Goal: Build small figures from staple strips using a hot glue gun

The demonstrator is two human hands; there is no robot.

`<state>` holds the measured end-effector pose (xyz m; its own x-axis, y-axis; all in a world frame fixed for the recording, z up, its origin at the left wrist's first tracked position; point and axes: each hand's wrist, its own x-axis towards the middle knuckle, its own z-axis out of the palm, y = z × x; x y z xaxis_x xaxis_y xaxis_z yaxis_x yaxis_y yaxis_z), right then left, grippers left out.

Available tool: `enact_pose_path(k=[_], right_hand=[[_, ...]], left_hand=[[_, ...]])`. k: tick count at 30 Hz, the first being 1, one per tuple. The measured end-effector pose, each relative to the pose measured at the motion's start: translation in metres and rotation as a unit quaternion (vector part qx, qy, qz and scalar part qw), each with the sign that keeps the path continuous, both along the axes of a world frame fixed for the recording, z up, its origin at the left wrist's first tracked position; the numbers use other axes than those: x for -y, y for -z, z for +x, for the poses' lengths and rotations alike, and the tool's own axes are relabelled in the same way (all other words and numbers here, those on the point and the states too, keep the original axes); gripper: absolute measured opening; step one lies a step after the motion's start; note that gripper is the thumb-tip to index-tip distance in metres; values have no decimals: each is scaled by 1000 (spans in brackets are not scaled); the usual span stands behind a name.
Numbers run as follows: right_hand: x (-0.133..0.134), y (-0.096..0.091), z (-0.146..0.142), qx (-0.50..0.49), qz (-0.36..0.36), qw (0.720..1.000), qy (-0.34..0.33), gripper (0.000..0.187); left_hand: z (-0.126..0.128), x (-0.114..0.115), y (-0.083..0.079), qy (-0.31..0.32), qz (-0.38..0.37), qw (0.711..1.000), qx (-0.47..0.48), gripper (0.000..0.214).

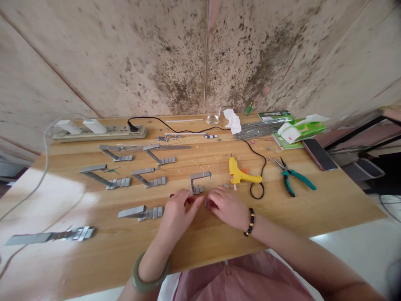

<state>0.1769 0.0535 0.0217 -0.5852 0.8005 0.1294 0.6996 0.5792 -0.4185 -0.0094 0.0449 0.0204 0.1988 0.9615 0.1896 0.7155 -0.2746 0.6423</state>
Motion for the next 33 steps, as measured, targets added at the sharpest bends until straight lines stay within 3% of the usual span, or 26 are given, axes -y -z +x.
enact_pose_path(k=[8,11,18,33], right_hand=[[-18,1,9,-44,-4,998,52,13],[-26,7,7,-56,3,997,52,15],[-28,23,4,-87,37,995,40,15],[-30,31,4,-118,39,992,26,15]], left_hand=[[-2,-6,12,-116,-12,988,-103,25],[-1,-9,16,-105,1,990,-98,22],[2,-14,20,-82,2,992,-92,38],[4,-17,13,-75,-26,992,-98,26]])
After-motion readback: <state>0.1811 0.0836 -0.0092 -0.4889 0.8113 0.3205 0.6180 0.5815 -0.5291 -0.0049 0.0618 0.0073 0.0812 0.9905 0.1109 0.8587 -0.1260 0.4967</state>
